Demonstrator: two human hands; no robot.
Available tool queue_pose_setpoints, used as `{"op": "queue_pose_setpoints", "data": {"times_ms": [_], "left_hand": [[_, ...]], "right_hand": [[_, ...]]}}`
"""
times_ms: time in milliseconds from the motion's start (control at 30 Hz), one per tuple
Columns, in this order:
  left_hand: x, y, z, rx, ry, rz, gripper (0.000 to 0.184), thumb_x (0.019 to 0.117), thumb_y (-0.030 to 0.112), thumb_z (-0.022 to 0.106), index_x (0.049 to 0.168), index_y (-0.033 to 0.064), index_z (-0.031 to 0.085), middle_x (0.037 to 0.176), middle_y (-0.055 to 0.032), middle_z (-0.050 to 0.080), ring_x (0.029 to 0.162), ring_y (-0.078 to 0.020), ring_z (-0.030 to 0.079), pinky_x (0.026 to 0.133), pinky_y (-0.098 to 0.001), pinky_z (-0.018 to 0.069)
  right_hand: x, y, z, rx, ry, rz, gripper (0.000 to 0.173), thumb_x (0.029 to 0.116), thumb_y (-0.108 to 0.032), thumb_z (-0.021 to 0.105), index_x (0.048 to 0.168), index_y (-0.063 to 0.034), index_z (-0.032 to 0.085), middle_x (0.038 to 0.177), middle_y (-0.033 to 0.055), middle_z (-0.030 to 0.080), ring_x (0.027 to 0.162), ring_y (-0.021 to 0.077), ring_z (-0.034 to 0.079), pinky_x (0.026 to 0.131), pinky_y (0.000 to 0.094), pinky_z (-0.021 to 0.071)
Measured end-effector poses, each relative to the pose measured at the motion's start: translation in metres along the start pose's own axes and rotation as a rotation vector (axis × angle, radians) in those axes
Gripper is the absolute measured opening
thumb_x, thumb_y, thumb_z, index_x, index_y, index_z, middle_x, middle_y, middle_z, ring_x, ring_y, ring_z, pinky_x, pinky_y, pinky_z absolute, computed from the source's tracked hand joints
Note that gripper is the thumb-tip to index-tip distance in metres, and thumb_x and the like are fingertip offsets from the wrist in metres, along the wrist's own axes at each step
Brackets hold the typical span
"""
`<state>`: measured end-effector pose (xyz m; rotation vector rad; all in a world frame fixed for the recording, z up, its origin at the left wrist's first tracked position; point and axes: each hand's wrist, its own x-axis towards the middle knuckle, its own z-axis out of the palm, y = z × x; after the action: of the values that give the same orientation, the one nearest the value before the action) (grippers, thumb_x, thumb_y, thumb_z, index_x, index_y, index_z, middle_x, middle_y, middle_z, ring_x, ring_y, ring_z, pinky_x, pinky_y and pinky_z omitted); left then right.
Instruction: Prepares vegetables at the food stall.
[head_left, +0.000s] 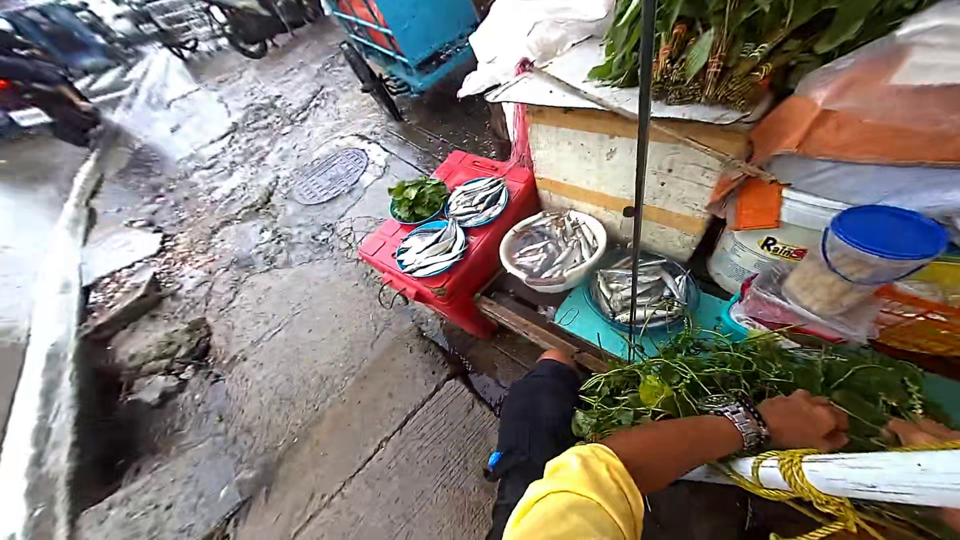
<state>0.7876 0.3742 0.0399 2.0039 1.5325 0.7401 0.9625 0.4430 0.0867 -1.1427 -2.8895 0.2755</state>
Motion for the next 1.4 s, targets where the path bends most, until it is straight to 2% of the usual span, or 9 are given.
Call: {"op": "queue_pose_setpoints", "data": {"times_ms": [133,267,367,500,567,733,933,1167,1400], "left_hand": [[-0.015,0.011,-0.002,-0.023,-0.022,-0.09,0.032,0.1037,0.014,0.056,0.124,-0.0086,0.066,0.132,-0.0276,0.063,0.13,-0.0436,0.055,0.11,-0.0527,0.0427],[-0.027,0.02,-0.011,-0.021,0.023,-0.089,0.031,0.1022,0.012,0.057,0.123,-0.0089,0.067,0.126,-0.0278,0.066,0.124,-0.0415,0.06,0.109,-0.0494,0.0433],[-0.002,-0.036,0.03,-0.023,-0.076,-0.076,0.039,0.1042,0.023,0.056,0.136,0.0024,0.063,0.139,-0.021,0.061,0.135,-0.0343,0.053,0.117,-0.0461,0.0384],[-0.002,-0.057,0.041,-0.035,-0.071,-0.005,0.033,0.1004,0.019,0.062,0.127,0.0004,0.067,0.125,-0.0207,0.067,0.121,-0.0355,0.062,0.107,-0.0516,0.0471],[-0.002,-0.036,0.029,-0.045,-0.076,-0.027,0.034,0.1009,0.017,0.06,0.128,-0.0024,0.067,0.126,-0.0225,0.067,0.121,-0.0361,0.062,0.108,-0.0501,0.0463],[-0.004,-0.015,0.019,-0.048,-0.085,-0.056,0.035,0.1005,0.015,0.059,0.13,-0.0019,0.066,0.128,-0.0235,0.066,0.124,-0.0361,0.06,0.109,-0.0491,0.0451],[-0.003,-0.019,0.02,-0.043,-0.137,-0.001,0.031,0.0996,0.017,0.06,0.125,0.003,0.07,0.124,-0.0216,0.066,0.12,-0.0346,0.061,0.105,-0.0488,0.0479],[-0.008,-0.021,0.024,-0.047,-0.222,-0.023,0.035,0.0997,0.019,0.06,0.131,0.006,0.069,0.127,-0.0225,0.063,0.122,-0.034,0.058,0.107,-0.047,0.0445],[-0.012,-0.034,0.033,-0.067,-0.234,0.077,0.038,0.1002,0.021,0.061,0.135,0.0087,0.067,0.126,-0.0196,0.064,0.12,-0.0328,0.059,0.106,-0.0474,0.0444]], "right_hand": [[-0.015,0.002,0.023,0.019,0.117,0.05,0.05,0.0956,-0.008,0.069,0.14,0.0097,0.054,0.137,0.0399,0.053,0.131,0.0552,0.051,0.107,0.0711,0.0386],[-0.005,-0.051,-0.021,0.024,-0.072,0.272,0.03,0.1011,-0.005,0.058,0.125,0.0121,0.064,0.128,0.0366,0.061,0.123,0.0547,0.057,0.099,0.0697,0.0444],[0.004,-0.035,-0.029,0.127,-0.151,0.385,0.027,0.0981,-0.01,0.064,0.118,0.0088,0.068,0.125,0.0328,0.063,0.121,0.0518,0.058,0.097,0.0691,0.0456],[0.021,0.011,-0.016,0.271,-0.123,0.403,0.021,0.0951,-0.014,0.067,0.106,0.0032,0.072,0.117,0.0268,0.068,0.116,0.0465,0.062,0.093,0.0685,0.0481],[0.025,0.026,-0.008,0.336,-0.121,0.395,0.016,0.0954,-0.012,0.065,0.101,-0.0007,0.075,0.114,0.0231,0.069,0.117,0.0435,0.061,0.094,0.0665,0.0475],[0.016,0.032,-0.007,0.359,-0.118,0.31,0.015,0.0968,-0.011,0.068,0.108,-0.0049,0.075,0.116,0.0194,0.07,0.121,0.0416,0.06,0.099,0.0639,0.0477],[0.005,0.018,-0.007,0.046,-0.133,0.233,0.016,0.097,-0.006,0.062,0.108,0.0011,0.071,0.123,0.0213,0.063,0.127,0.0407,0.055,0.092,0.06,0.0514],[0.005,0.008,-0.003,-0.037,-0.257,0.184,0.012,0.0929,-0.002,0.066,0.102,0.0042,0.07,0.115,0.024,0.066,0.117,0.0441,0.06,0.088,0.0617,0.0507],[0.002,0.02,-0.009,0.043,-0.155,0.172,0.017,0.0985,-0.008,0.06,0.102,0.0047,0.071,0.11,0.0237,0.069,0.111,0.0427,0.065,0.091,0.0609,0.0512]]}}
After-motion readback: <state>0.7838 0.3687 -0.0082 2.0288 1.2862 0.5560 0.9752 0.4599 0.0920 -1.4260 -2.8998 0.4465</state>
